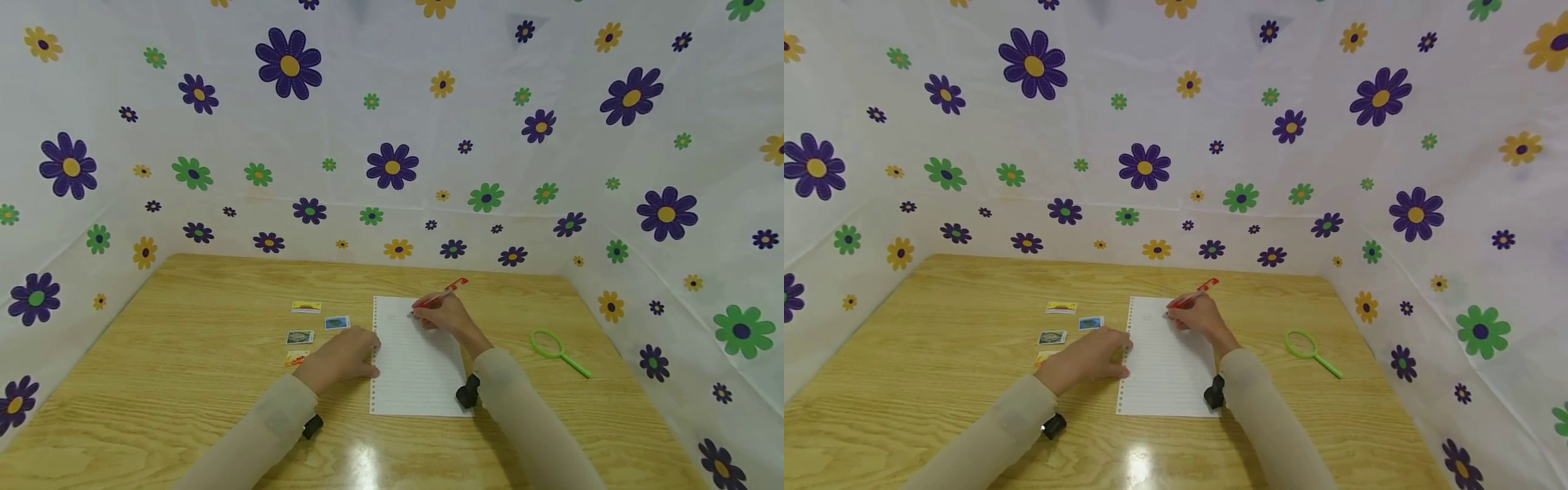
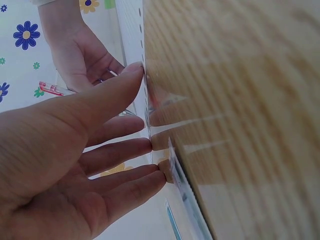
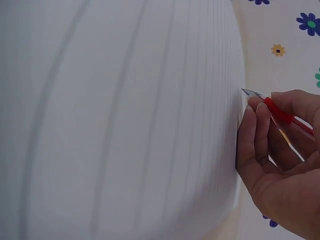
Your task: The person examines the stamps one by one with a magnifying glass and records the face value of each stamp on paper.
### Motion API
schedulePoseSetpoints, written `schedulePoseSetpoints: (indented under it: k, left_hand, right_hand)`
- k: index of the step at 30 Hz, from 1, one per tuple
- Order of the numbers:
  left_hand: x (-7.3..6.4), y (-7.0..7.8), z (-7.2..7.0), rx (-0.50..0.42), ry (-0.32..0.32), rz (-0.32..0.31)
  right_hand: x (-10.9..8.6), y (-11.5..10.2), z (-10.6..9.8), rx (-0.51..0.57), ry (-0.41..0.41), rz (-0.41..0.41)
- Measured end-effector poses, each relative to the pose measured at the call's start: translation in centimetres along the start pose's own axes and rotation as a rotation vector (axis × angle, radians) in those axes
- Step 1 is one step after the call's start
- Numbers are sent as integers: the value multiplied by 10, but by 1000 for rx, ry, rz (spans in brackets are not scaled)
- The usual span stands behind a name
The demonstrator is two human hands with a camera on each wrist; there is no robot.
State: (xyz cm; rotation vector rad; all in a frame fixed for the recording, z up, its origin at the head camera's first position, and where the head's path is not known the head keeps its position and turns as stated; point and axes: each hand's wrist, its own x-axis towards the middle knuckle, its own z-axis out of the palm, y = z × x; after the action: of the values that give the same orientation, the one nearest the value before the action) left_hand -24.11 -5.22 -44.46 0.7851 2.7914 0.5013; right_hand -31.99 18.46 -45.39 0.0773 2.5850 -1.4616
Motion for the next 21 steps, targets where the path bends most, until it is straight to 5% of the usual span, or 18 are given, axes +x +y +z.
schedulePoseSetpoints:
  k: [21]
  left_hand:
    - [-2, 3, -2, -24, 12, 4]
  right_hand:
    - [-4, -1, -2, -29, -8, -4]
